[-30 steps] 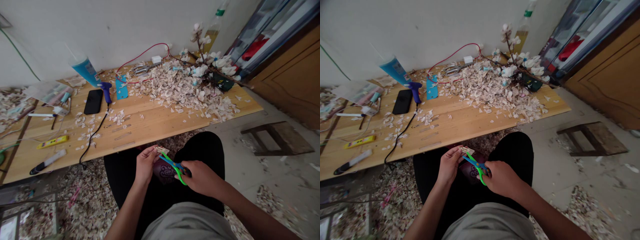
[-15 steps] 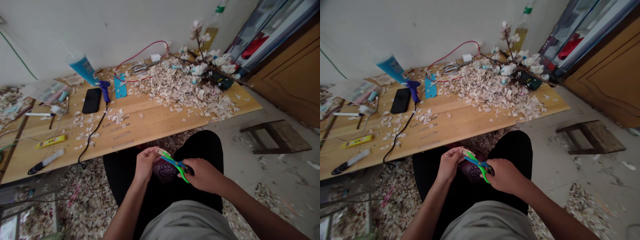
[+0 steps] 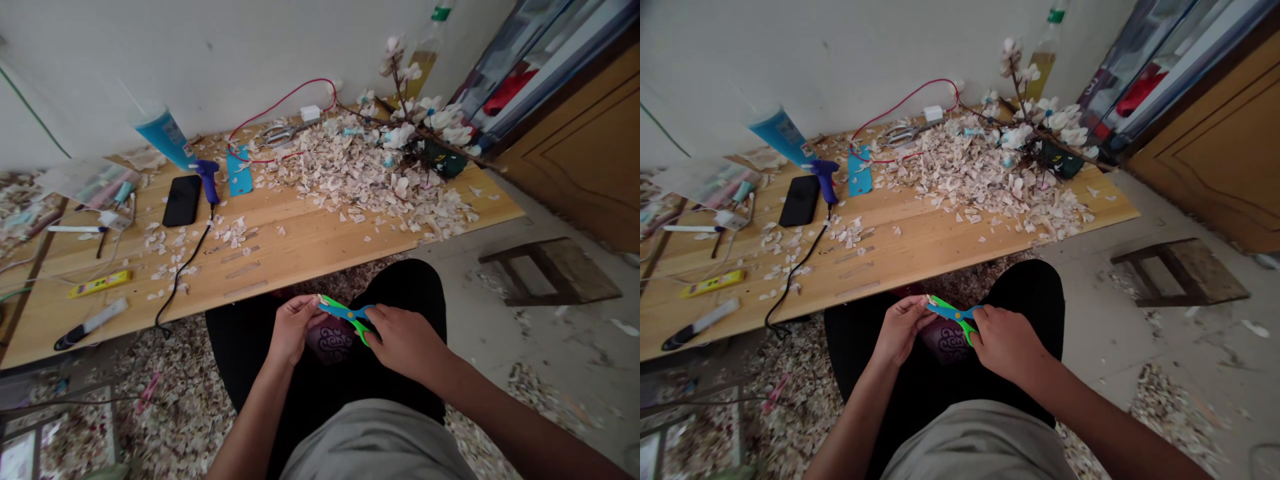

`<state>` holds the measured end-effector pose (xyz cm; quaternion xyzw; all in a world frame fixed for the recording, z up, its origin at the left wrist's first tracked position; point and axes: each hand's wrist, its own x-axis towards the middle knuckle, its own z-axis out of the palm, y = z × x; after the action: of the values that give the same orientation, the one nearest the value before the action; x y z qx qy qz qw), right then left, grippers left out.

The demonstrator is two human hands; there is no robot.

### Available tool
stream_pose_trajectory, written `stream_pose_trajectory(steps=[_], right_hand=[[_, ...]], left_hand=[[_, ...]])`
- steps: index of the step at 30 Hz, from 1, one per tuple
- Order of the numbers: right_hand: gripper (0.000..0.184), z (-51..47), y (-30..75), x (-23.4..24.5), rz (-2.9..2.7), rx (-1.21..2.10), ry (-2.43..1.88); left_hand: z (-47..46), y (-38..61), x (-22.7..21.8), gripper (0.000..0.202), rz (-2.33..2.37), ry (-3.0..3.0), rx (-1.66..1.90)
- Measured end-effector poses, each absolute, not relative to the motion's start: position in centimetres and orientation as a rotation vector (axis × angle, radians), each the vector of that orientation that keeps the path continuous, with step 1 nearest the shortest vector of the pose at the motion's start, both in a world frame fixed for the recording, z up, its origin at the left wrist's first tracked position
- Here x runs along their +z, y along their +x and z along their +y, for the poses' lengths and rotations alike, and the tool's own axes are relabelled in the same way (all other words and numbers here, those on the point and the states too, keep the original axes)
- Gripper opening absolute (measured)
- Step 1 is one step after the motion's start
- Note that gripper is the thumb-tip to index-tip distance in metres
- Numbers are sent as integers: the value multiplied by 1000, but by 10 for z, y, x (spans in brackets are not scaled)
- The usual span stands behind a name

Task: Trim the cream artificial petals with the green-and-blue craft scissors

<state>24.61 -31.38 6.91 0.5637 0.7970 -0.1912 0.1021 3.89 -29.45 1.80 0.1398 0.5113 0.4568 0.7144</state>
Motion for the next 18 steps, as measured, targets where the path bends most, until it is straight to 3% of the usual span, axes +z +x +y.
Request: stream_pose_trajectory(steps=[10, 18], right_hand=[[16, -313, 247, 59, 2399, -602, 1681], [18, -324, 236, 46, 2354, -441, 1719]], left_hand=[[-299, 41, 13, 33, 1029, 332, 989], [-310, 66, 3, 28, 1039, 341, 1108]])
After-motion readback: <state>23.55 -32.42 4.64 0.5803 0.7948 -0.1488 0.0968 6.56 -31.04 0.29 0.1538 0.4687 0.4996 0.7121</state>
